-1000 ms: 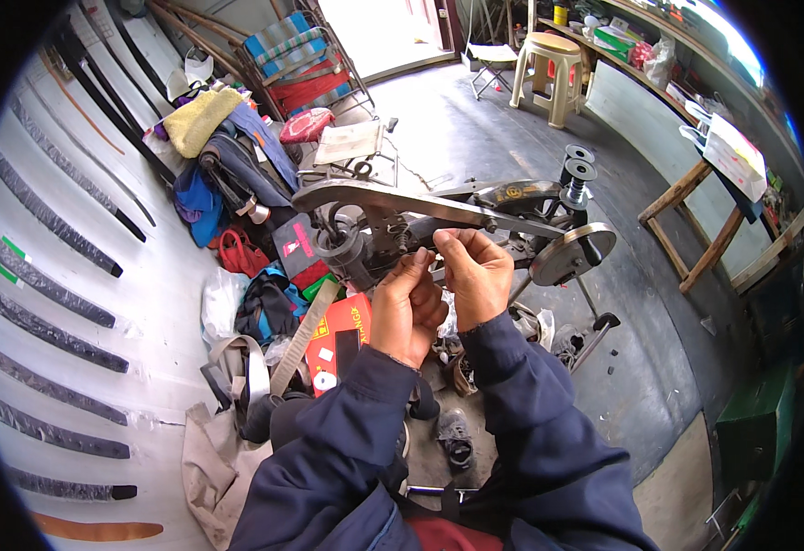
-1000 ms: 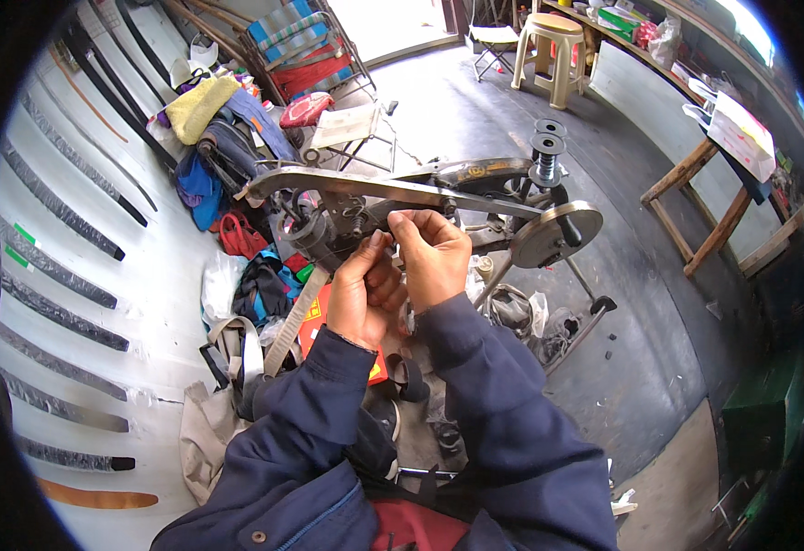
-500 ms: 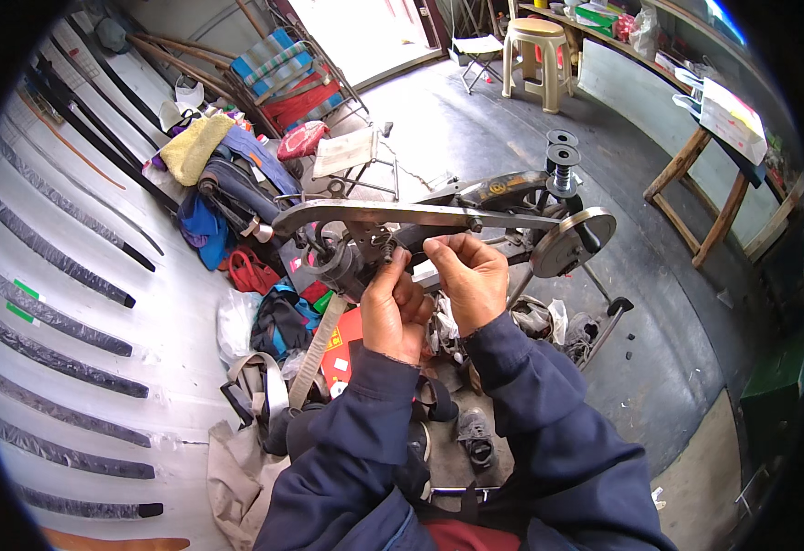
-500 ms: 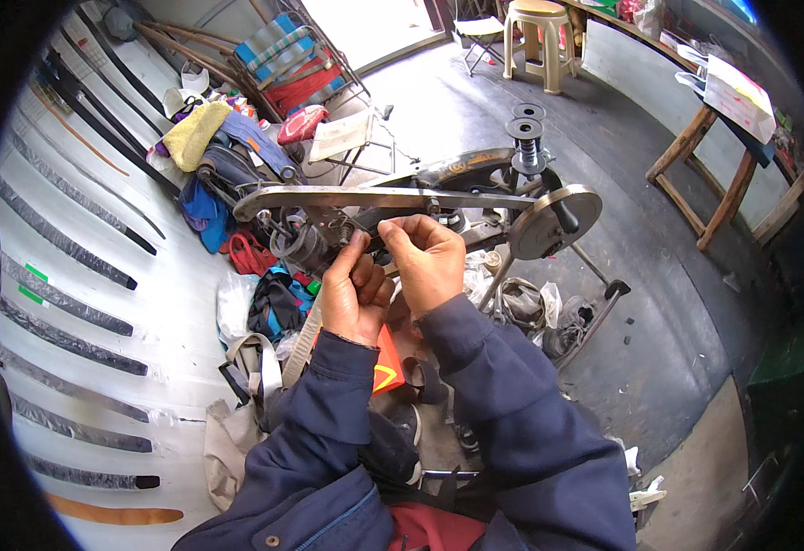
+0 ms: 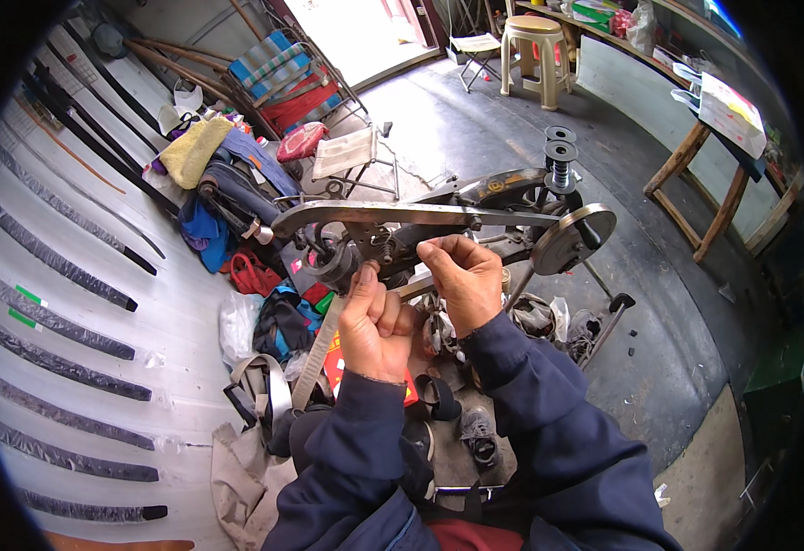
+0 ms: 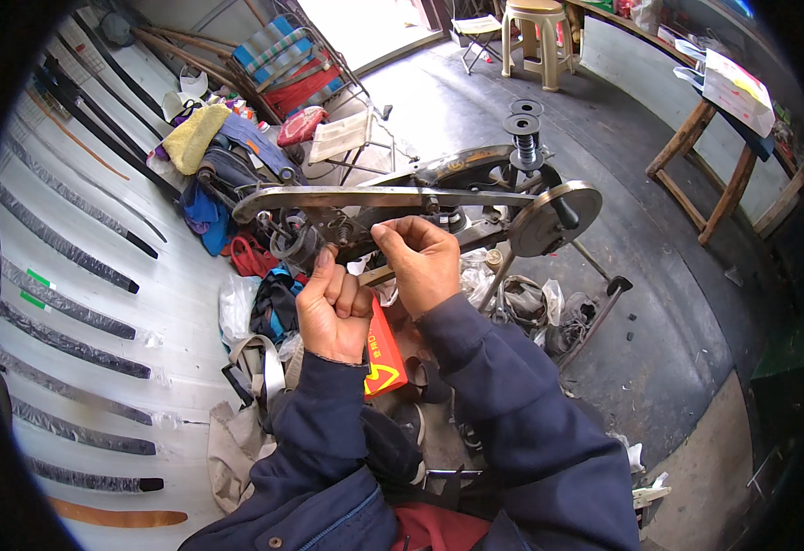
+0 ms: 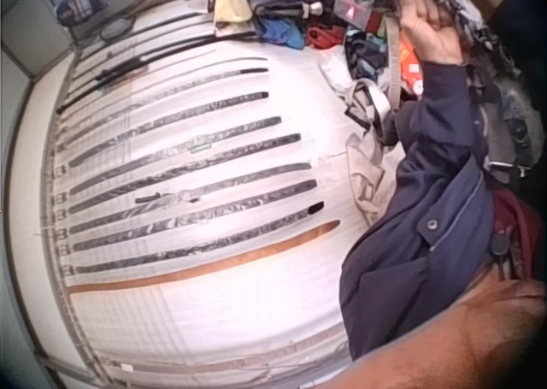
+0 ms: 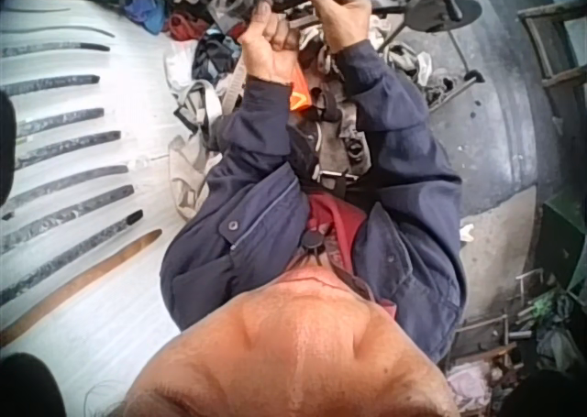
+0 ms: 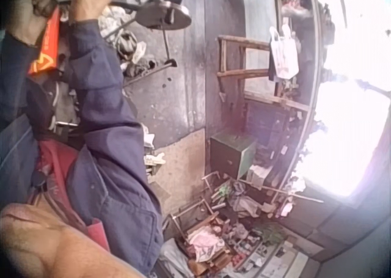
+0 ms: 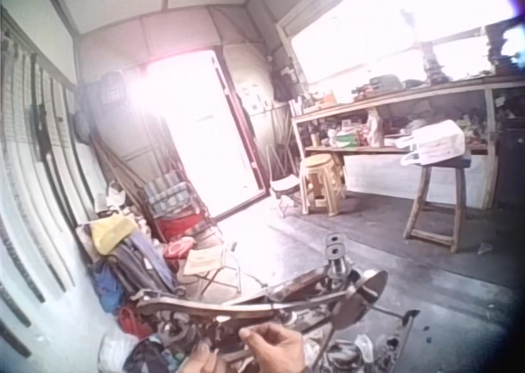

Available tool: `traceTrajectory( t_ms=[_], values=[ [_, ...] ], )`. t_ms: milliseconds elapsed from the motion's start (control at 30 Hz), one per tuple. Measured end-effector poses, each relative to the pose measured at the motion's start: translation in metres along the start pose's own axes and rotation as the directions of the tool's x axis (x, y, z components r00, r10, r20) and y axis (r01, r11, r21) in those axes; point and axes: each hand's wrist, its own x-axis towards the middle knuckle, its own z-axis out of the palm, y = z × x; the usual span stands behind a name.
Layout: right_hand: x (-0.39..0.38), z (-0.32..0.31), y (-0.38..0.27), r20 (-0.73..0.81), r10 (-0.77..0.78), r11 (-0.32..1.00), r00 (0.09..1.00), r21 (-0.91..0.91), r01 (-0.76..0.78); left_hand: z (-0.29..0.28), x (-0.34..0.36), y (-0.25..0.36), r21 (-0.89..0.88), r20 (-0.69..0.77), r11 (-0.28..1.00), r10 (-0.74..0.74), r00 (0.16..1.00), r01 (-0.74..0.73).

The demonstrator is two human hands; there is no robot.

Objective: The person sits cross-legged and uses pliers to pull and adjust the upper of a dark shoe. They then stand, retrieve a spool of thread from a shelf, return to the sewing machine, and thread the needle.

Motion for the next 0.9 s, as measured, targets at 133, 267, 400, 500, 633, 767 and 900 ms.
traceTrajectory(
  t_ms=[133, 267, 400, 500, 633, 767, 900],
  values=[
    [0.001, 0.002, 0.000, 0.030, 0.021, 1.000, 0.999, 0.003, -0.021, 0.010, -0.008, 0.006, 0.099, 0.118, 0.980, 0.160, 0.980, -0.171],
    [0.002, 0.005, 0.002, 0.041, -0.018, 0.998, 0.999, 0.068, 0.016, 0.032, 0.004, 0.000, 0.674, 0.403, 0.458, 0.430, 0.808, -0.580],
    [0.003, 0.007, 0.003, 0.039, -0.024, 0.998, 0.999, 0.062, 0.022, 0.032, 0.006, 0.016, 0.562, 0.260, 0.721, 0.312, 0.914, -0.406],
    [0.004, 0.008, 0.003, 0.007, 0.006, 0.999, 1.000, 0.045, -0.006, 0.013, 0.001, 0.040, 0.136, 0.202, 0.961, 0.209, 0.957, -0.239],
    [0.004, 0.011, 0.003, -0.006, 0.028, 0.997, 1.000, 0.070, -0.028, -0.017, -0.014, 0.054, 0.046, 0.196, 0.979, 0.185, 0.963, -0.198],
    [0.003, 0.012, 0.002, 0.001, 0.029, 0.994, 1.000, 0.103, -0.029, -0.033, -0.021, 0.061, 0.021, 0.149, 0.984, 0.173, 0.974, -0.178],
    [0.005, 0.011, 0.004, 0.018, -0.010, 0.997, 1.000, 0.072, 0.008, -0.033, -0.027, 0.066, 0.093, 0.178, 0.977, 0.175, 0.968, -0.193]
  ],
)
